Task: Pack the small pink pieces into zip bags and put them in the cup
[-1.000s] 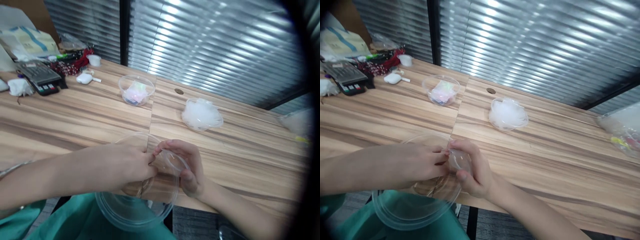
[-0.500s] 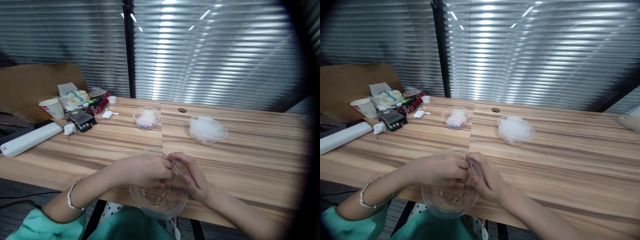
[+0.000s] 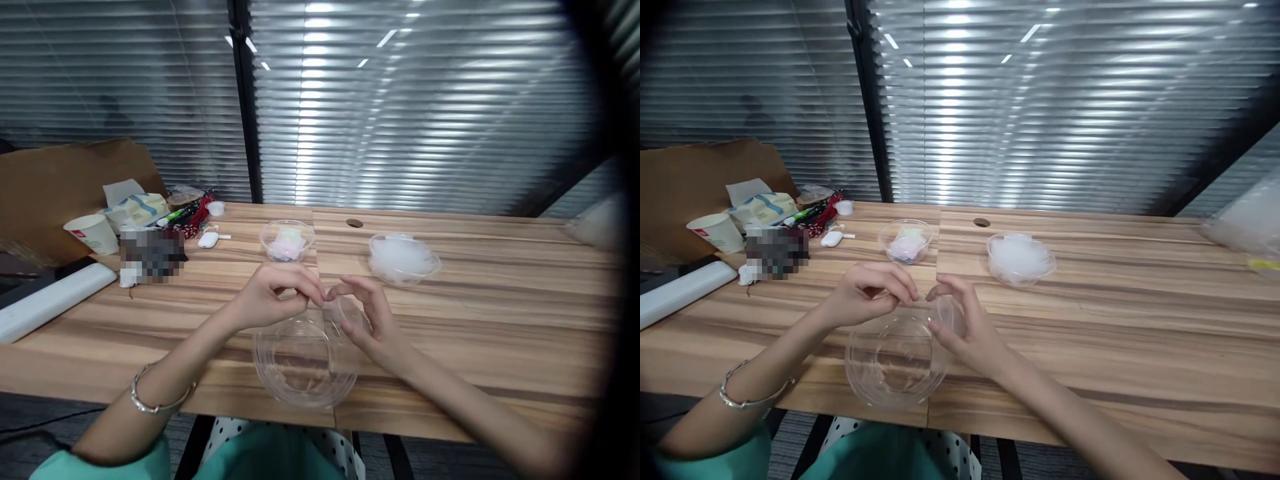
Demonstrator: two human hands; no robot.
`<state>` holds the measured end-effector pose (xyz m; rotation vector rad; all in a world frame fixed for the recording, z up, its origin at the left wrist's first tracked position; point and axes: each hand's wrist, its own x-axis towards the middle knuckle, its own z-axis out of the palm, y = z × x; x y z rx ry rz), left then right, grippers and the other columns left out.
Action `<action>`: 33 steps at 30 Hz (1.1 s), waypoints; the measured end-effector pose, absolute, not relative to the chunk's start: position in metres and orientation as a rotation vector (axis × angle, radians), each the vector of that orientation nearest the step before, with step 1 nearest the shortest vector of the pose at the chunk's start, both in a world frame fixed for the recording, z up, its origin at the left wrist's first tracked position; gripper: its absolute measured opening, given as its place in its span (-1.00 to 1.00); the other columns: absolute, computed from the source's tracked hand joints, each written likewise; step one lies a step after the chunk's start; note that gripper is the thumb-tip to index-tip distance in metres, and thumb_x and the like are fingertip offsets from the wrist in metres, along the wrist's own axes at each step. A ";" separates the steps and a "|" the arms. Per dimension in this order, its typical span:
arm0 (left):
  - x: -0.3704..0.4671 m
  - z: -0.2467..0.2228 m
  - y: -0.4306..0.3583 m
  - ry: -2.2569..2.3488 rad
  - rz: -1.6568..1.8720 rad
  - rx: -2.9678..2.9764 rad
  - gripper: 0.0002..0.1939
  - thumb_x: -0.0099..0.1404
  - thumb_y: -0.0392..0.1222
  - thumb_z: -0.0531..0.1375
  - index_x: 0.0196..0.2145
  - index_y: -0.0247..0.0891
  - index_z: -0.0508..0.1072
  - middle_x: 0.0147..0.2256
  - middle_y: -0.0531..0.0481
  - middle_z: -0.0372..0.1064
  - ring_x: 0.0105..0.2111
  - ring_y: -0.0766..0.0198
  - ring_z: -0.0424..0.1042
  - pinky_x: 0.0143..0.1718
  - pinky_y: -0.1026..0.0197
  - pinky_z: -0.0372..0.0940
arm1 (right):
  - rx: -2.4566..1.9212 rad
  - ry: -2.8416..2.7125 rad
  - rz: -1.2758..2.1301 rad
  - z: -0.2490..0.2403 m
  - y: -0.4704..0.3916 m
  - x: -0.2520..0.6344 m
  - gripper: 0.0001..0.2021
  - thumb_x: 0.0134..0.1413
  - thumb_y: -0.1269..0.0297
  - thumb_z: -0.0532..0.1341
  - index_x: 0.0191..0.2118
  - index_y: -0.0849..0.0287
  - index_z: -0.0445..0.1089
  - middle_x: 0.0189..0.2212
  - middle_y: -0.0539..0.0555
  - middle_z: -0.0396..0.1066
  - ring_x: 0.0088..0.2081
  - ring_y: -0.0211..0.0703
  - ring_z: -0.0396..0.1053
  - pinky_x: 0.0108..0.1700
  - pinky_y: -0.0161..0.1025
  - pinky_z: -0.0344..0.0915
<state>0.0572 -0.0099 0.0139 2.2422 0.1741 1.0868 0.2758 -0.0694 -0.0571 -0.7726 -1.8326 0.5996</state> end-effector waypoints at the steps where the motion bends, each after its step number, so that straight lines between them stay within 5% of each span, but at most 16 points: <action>1: 0.058 0.013 -0.010 0.183 1.127 2.231 -0.78 0.22 -0.52 0.18 -0.36 -0.28 0.57 -0.34 -0.06 0.53 -0.31 0.31 0.53 -0.26 0.28 0.43 | -0.769 -1.820 0.580 -0.052 -0.069 0.275 -0.42 0.23 0.24 0.25 0.27 -0.03 0.00 -0.06 0.13 0.35 0.04 -0.04 0.35 0.17 0.06 0.24; 7: 0.058 0.009 -0.012 0.148 1.390 2.083 -0.80 0.20 -0.55 0.24 -0.36 -0.29 0.56 -0.33 -0.06 0.53 -0.27 0.31 0.53 -0.17 0.25 0.46 | -0.691 -1.767 0.489 -0.019 -0.058 0.253 -0.27 0.03 0.22 0.42 0.23 -0.05 0.05 -0.01 0.12 0.31 0.01 -0.08 0.37 0.11 -0.01 0.33; 13: 0.057 0.010 -0.017 0.149 1.447 1.941 -0.72 0.17 -0.57 0.27 -0.26 -0.23 0.55 -0.27 -0.01 0.56 -0.24 0.33 0.55 -0.16 0.26 0.50 | -0.591 -1.696 0.632 -0.008 -0.047 0.237 -0.30 0.01 0.21 0.44 0.19 -0.01 0.08 -0.19 0.02 0.40 -0.10 -0.13 0.44 0.07 -0.04 0.36; 22: 0.061 0.010 -0.028 0.160 1.585 2.457 -0.70 0.13 -0.55 0.33 -0.21 -0.26 0.53 -0.24 -0.03 0.59 -0.24 0.29 0.52 -0.21 0.24 0.45 | -0.499 -1.709 0.741 -0.019 -0.055 0.244 -0.32 0.00 0.31 0.44 0.18 -0.03 0.13 -0.13 0.03 0.34 -0.05 -0.17 0.40 0.09 -0.11 0.38; 33: 0.065 0.015 -0.029 0.047 1.313 2.677 -0.83 0.33 -0.42 0.18 -0.15 -0.26 0.48 -0.22 -0.08 0.58 -0.16 0.26 0.56 -0.08 0.20 0.44 | -0.552 -1.747 0.799 -0.026 -0.065 0.244 -0.40 0.07 0.27 0.40 0.17 0.00 0.15 0.06 0.07 0.30 0.05 -0.13 0.38 0.09 -0.13 0.43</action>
